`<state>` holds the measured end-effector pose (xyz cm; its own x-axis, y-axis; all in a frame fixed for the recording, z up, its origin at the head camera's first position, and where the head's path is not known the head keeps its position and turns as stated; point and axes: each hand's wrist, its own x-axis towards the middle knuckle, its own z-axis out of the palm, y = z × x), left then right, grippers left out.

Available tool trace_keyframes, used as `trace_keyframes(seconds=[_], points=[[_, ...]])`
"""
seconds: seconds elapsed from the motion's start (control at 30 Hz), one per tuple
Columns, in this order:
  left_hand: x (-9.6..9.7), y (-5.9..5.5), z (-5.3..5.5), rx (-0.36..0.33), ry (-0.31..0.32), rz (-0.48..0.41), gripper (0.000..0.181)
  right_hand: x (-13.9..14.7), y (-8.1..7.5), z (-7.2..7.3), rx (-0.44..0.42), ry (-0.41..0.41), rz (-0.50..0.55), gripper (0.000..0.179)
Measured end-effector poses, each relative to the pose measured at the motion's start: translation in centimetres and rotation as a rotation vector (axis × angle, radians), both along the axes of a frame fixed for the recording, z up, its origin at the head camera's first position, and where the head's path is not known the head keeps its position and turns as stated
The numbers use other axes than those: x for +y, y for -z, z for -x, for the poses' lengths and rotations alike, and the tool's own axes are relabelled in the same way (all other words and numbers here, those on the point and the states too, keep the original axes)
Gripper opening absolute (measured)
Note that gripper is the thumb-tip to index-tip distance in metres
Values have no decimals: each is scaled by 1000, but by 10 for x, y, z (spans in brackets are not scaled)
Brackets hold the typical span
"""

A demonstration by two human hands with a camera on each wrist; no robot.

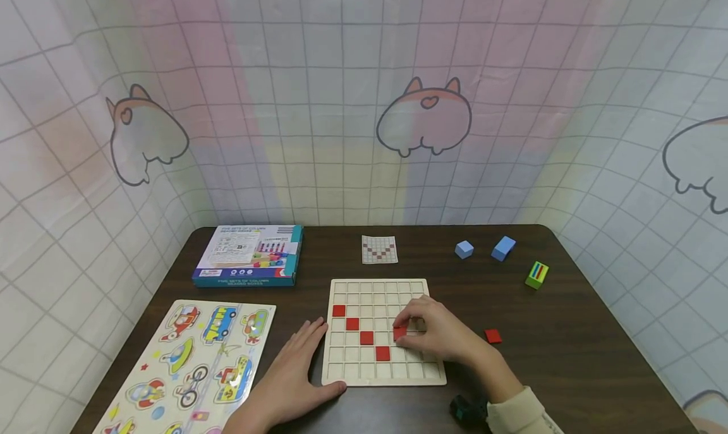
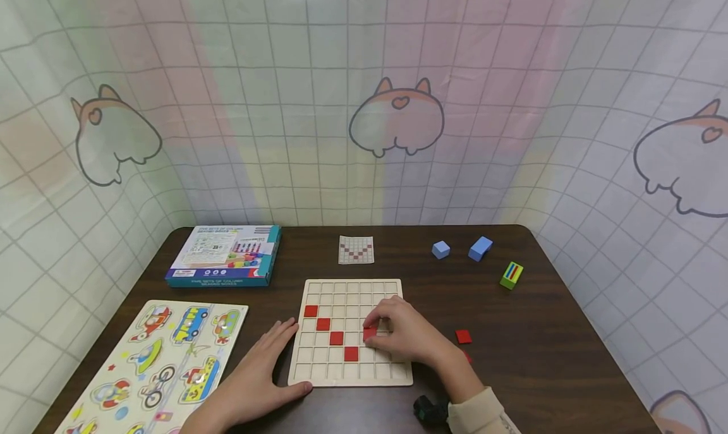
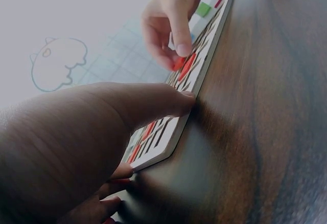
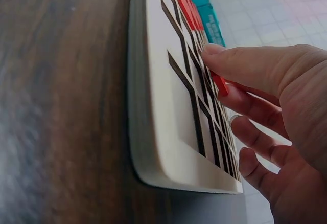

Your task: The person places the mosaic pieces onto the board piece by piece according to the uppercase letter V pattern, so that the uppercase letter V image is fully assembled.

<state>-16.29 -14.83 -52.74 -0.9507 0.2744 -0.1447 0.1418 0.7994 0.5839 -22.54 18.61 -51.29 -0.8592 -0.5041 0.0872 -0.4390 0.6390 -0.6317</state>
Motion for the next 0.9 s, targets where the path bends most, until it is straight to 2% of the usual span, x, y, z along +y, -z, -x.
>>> trace_keyframes(seconds=[0.27, 0.9], points=[[1, -2, -1, -4, 0, -6, 120, -3, 3, 0, 5, -25, -8, 17], [1, -1, 0, -14, -4, 8, 122, -4, 3, -1, -40, -19, -19, 22]])
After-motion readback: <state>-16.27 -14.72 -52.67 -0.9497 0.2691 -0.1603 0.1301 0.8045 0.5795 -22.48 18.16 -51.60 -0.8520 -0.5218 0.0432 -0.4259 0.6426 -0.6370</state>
